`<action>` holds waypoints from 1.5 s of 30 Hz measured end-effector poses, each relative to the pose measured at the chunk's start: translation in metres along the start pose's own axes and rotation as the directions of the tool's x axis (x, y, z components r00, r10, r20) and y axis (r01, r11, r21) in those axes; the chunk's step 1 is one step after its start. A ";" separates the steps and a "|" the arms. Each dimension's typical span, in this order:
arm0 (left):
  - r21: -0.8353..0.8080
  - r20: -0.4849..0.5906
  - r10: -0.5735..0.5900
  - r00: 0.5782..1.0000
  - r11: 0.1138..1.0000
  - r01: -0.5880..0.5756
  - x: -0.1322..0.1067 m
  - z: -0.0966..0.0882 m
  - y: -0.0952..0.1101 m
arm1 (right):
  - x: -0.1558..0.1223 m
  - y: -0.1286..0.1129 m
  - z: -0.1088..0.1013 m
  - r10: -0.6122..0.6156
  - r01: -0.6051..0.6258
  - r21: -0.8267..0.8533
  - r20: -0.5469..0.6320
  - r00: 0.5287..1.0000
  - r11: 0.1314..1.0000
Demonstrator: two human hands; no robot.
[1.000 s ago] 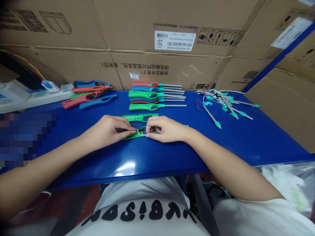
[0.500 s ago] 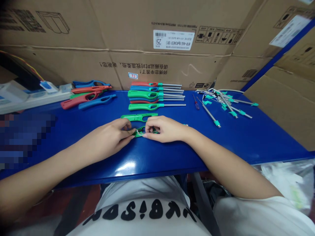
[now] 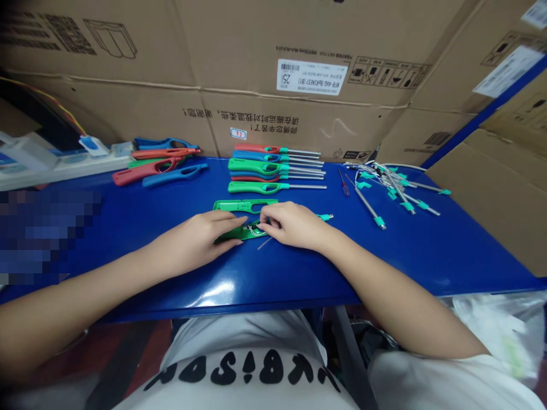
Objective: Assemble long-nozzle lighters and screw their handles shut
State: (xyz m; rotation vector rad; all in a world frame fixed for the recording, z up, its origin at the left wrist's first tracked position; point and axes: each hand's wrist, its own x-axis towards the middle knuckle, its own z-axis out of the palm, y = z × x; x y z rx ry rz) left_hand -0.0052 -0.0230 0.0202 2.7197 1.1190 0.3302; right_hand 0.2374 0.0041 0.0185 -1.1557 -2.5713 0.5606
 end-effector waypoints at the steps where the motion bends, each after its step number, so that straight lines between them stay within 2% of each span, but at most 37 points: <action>1: -0.011 -0.021 0.009 1.000 1.000 -0.009 0.001 0.002 0.000 | 0.000 -0.001 -0.001 0.014 -0.014 -0.021 0.004 1.000 1.000; 5: -0.031 -0.078 0.049 0.996 0.998 -0.051 0.002 0.009 -0.001 | 0.001 -0.001 -0.001 0.076 -0.075 -0.075 0.012 0.997 0.994; 13: 0.006 -0.146 0.132 0.980 0.991 -0.132 0.000 0.019 -0.003 | 0.002 -0.005 0.001 0.194 -0.193 -0.040 0.008 0.981 0.980; 19: 0.004 -0.122 0.140 0.983 0.990 -0.140 0.001 0.018 -0.002 | 0.003 -0.004 0.004 0.243 -0.243 0.028 -0.011 0.970 0.970; 28: 0.061 -0.079 0.141 0.987 0.989 -0.136 0.001 0.014 0.004 | 0.004 -0.004 0.007 0.261 -0.259 0.043 -0.025 0.965 0.965; 32: 0.031 -0.073 0.122 0.990 0.992 -0.120 0.001 0.014 0.000 | 0.003 -0.004 0.005 0.224 -0.221 0.084 -0.020 0.974 0.972; 36: -0.047 -0.087 0.108 0.990 0.993 -0.112 0.002 0.011 -0.006 | 0.000 0.000 -0.004 0.125 -0.129 0.151 0.032 0.992 0.980; 41: -0.083 -0.068 0.177 0.982 0.980 -0.183 0.003 0.008 -0.006 | -0.006 0.010 -0.018 -0.076 0.054 0.188 0.117 0.990 0.981; 45: -0.052 -0.053 0.206 0.977 0.977 -0.209 0.002 0.009 -0.007 | -0.008 0.010 -0.022 -0.094 0.070 0.171 0.141 0.986 0.983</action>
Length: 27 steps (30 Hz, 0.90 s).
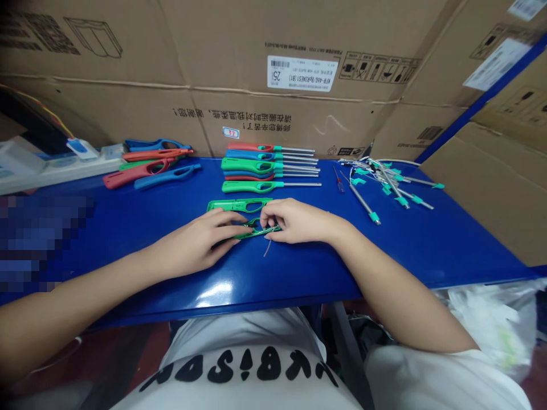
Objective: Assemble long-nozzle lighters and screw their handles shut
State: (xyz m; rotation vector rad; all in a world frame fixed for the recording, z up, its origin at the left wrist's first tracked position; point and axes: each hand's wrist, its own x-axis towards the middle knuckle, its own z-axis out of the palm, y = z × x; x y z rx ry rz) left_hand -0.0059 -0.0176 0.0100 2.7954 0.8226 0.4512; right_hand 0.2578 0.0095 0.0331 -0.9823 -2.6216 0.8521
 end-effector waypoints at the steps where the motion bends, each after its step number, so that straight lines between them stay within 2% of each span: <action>1: 0.009 0.006 -0.003 1.000 1.000 0.003 0.000 0.000 0.000 | 0.000 -0.001 0.000 0.005 -0.005 -0.004 -0.001 1.000 1.000; 15: 0.077 0.014 -0.012 1.000 0.997 0.011 0.000 -0.006 0.003 | -0.002 -0.003 -0.003 -0.067 0.065 -0.152 -0.006 0.998 0.986; 27: 0.106 0.015 0.002 1.000 0.994 -0.003 -0.001 -0.005 0.001 | -0.005 -0.003 -0.006 -0.048 0.046 -0.129 -0.007 0.999 0.991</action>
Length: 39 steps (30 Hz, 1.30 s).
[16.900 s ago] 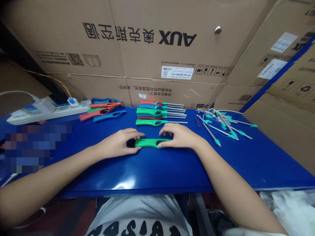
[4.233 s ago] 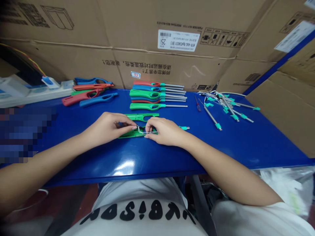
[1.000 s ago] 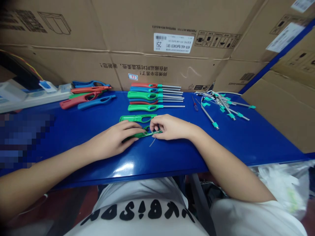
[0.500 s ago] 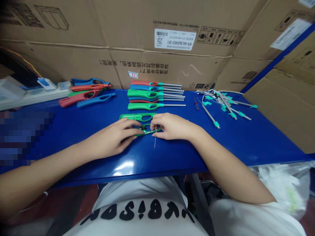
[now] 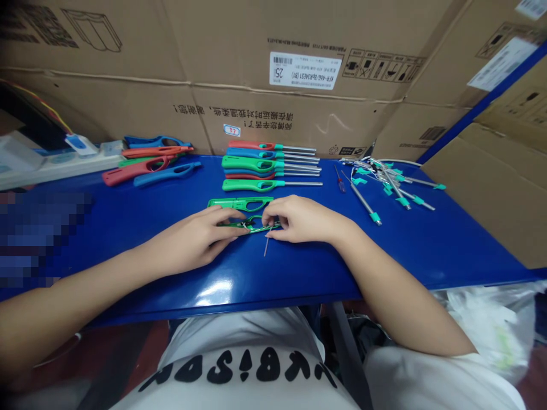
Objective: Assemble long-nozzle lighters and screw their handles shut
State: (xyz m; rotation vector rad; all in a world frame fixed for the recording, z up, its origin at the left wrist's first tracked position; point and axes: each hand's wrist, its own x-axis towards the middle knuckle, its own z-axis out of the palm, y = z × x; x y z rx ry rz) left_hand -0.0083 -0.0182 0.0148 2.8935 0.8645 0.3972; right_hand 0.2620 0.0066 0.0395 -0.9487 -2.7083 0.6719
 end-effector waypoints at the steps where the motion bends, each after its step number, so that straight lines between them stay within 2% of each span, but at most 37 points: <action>1: -0.020 -0.013 -0.005 1.000 1.000 0.004 0.000 0.000 -0.001 | 0.000 0.000 0.000 -0.001 0.001 0.004 0.000 1.000 1.000; 6: -0.141 -0.042 -0.031 0.999 0.990 0.025 0.001 -0.001 -0.005 | 0.001 0.001 0.000 -0.008 0.007 0.002 0.007 1.000 1.000; 12: -0.151 -0.036 -0.005 0.999 0.989 -0.001 0.001 0.004 -0.007 | 0.001 0.001 0.001 -0.018 0.018 -0.001 0.005 1.000 1.000; 20: -0.167 -0.009 -0.034 0.999 0.985 0.032 0.002 0.003 -0.006 | 0.000 0.001 0.001 -0.028 0.028 -0.010 0.002 1.000 1.000; 25: -0.238 -0.031 -0.157 0.987 0.960 0.145 0.004 0.001 -0.007 | 0.005 -0.002 0.011 -0.011 0.009 -0.018 -0.100 0.995 1.000; 28: -0.276 -0.058 -0.186 0.981 0.947 0.163 0.004 0.003 -0.005 | 0.011 -0.003 0.022 -0.003 0.001 -0.010 -0.174 0.985 1.000; 32: -0.285 -0.074 -0.195 0.978 0.944 0.166 0.003 0.007 -0.002 | 0.015 -0.005 0.031 0.011 -0.014 -0.017 -0.167 0.986 1.000; 39: -0.288 -0.066 -0.202 0.977 0.941 0.175 0.004 0.009 0.001 | 0.017 -0.011 0.030 0.093 -0.104 -0.074 -0.136 0.986 0.992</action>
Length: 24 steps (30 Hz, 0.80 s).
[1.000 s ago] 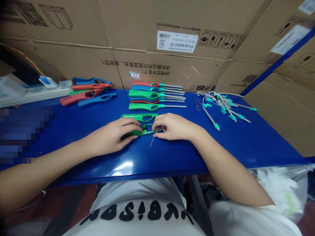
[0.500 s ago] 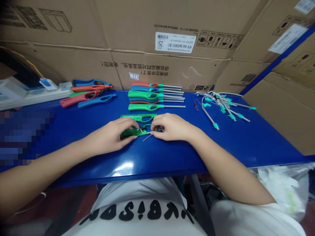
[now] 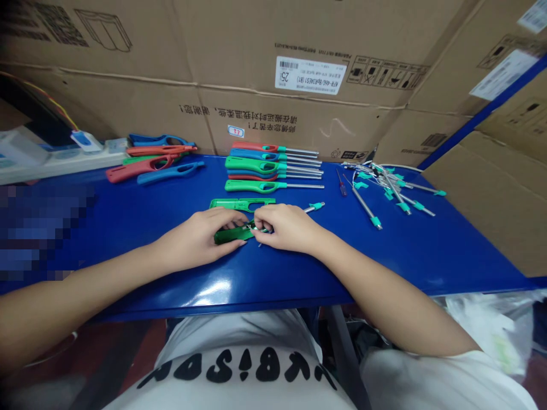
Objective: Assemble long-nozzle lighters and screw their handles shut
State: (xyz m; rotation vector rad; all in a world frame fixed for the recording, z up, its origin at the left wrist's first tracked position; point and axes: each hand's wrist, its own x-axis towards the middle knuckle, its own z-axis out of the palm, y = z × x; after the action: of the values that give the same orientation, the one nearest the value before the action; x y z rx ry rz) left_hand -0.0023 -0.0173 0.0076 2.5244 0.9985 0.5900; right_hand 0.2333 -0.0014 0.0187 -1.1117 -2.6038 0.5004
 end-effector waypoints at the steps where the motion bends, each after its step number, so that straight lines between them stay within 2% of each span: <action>1: 0.002 0.001 0.000 1.000 1.000 0.000 0.000 0.000 0.000 | 0.000 -0.001 0.000 0.007 -0.007 -0.009 -0.001 1.000 1.000; 6: 0.014 0.001 0.011 1.000 1.000 -0.011 0.000 0.000 0.001 | 0.001 -0.002 0.003 0.016 -0.016 -0.026 -0.017 1.000 1.000; 12: 0.018 0.012 0.023 1.000 1.000 -0.024 -0.001 0.001 0.003 | 0.002 0.000 0.001 0.004 -0.004 -0.004 0.039 0.999 1.000; 24: 0.030 0.016 0.046 0.999 0.998 -0.047 -0.001 0.000 0.002 | 0.001 0.000 -0.005 -0.035 0.035 0.009 0.078 0.996 0.999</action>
State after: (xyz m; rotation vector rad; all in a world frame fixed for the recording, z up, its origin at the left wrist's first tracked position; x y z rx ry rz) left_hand -0.0013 -0.0192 0.0081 2.5813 0.9525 0.5714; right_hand 0.2342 0.0006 0.0228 -1.0624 -2.6811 0.5564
